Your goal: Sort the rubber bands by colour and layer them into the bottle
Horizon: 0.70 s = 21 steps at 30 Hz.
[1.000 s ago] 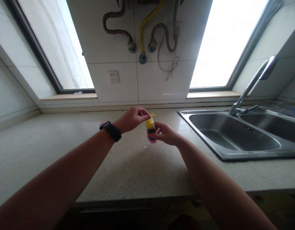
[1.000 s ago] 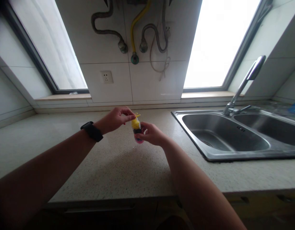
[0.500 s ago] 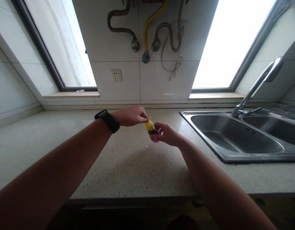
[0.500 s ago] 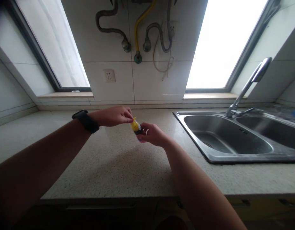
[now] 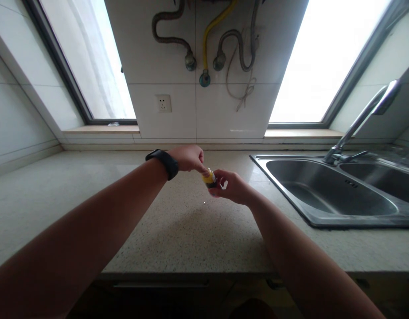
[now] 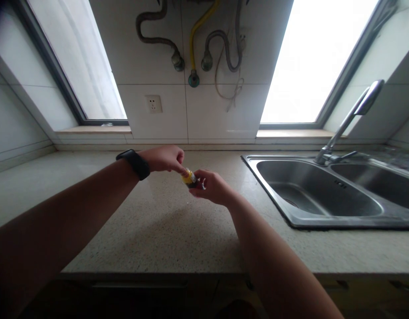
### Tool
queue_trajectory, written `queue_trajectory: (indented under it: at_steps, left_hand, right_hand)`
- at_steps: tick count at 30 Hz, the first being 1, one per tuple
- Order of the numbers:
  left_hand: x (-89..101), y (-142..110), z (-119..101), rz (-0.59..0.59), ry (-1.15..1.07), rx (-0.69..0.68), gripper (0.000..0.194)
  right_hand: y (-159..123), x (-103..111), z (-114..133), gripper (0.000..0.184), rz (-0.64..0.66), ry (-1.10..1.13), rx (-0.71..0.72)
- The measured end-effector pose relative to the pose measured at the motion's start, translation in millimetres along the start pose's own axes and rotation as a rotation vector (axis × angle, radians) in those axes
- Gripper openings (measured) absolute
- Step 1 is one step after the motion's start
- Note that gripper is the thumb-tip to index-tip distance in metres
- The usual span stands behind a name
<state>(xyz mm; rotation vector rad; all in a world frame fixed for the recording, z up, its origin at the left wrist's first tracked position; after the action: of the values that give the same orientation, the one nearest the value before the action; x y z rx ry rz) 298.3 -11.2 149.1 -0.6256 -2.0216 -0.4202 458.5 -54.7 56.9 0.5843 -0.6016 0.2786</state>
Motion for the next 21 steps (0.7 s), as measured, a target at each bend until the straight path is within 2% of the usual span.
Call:
queue_trajectory:
  at_steps: [3, 7, 10, 16, 21]
  left_hand:
    - [-14.3, 2.8, 10.4, 0.115, -0.052, 0.099, 0.04]
    - [-33.8, -2.2, 12.7, 0.272, -0.232, 0.195, 0.029]
    - [-34.0, -6.4, 7.7, 0.266, -0.413, 0.214, 0.023]
    - [-19.0, -11.5, 6.4, 0.229, -0.675, 0.266, 0.022]
    - [-16.0, -17.0, 6.6, 0.185, -0.755, 0.288, 0.017]
  right_hand:
    - [-0.6, 0.3, 1.2, 0.03, -0.032, -0.067, 0.039]
    - [-0.2, -0.1, -0.2, 0.032, -0.055, -0.11, 0.062]
    - [0.7, -0.4, -1.2, 0.035, -0.035, -0.05, 0.033]
    - [1.9, -0.3, -6.5, 0.035, -0.017, 0.108, -0.046]
    - [3.0, -1.2, -10.9, 0.034, -0.025, 0.166, -0.061]
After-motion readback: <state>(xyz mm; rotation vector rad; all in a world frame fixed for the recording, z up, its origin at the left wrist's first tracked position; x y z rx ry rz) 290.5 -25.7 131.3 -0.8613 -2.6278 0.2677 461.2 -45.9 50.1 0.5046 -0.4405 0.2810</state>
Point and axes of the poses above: each hand's wrist, its own y-axis towards the middle knuckle, its own x-axis out of the back of the hand, z = x × y, the point moved 5 cm from there along y, towards the middle knuckle, and after that the axes turned 1 degree about -x, right-handed, at the moved point
